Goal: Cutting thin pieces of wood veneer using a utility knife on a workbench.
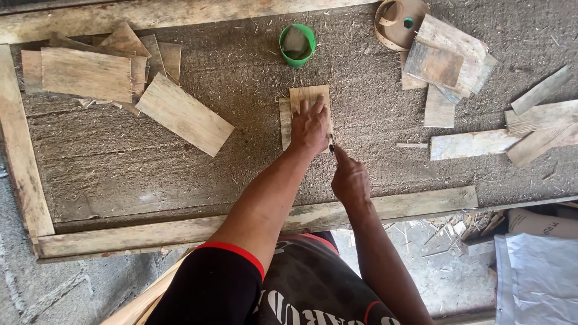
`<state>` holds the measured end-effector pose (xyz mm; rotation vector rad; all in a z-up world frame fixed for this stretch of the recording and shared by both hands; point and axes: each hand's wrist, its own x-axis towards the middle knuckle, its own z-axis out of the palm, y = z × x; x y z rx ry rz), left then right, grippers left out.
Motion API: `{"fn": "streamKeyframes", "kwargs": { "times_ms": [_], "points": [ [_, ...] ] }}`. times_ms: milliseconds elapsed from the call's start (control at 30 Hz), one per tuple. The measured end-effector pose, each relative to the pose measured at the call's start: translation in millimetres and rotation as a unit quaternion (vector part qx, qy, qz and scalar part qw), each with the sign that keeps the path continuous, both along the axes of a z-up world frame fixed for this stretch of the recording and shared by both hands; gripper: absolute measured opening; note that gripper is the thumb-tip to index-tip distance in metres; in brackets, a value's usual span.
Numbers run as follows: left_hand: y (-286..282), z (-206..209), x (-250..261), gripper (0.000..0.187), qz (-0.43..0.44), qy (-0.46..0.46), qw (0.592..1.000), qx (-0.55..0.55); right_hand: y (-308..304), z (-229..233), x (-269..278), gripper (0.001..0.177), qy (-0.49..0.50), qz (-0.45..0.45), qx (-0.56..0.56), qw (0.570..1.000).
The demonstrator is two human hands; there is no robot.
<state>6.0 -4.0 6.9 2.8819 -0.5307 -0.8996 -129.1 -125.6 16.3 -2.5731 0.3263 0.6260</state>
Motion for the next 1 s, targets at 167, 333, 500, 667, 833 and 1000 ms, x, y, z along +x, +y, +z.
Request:
{"fn": "streamKeyframes", "kwargs": {
  "times_ms": [167, 333, 500, 667, 833, 1000],
  "points": [
    [-4, -41, -6, 0.092, -0.027, -0.054, 0.997, 0.039, -1, -6, -22, 0.043, -0.057, 0.016, -0.011, 0.998],
    [-2, -4, 3, 0.095, -0.066, 0.02, 0.995, 0.065, -10, 1, -30, 0.046, -0.061, 0.007, 0.008, 0.998],
    [-7, -55, -4, 0.093, -0.048, -0.07, 0.995, 0.046, -28, 26, -13, 0.035, 0.055, 0.01, 0.025, 0.998],
    [4, -18, -7, 0.094, -0.002, -0.035, 0.999, -0.024, -21, -8, 41, 0.033, -0.159, 0.018, 0.072, 0.985],
    [7, -7, -7, 0.089, 0.017, -0.04, 0.998, -0.053, -6, -32, 94, 0.034, -0.192, 0.004, 0.027, 0.981],
    [6, -14, -6, 0.091, 0.023, -0.043, 0.997, -0.064, -2, -41, 106, 0.038, -0.132, 0.018, -0.017, 0.991]
  ]
}}
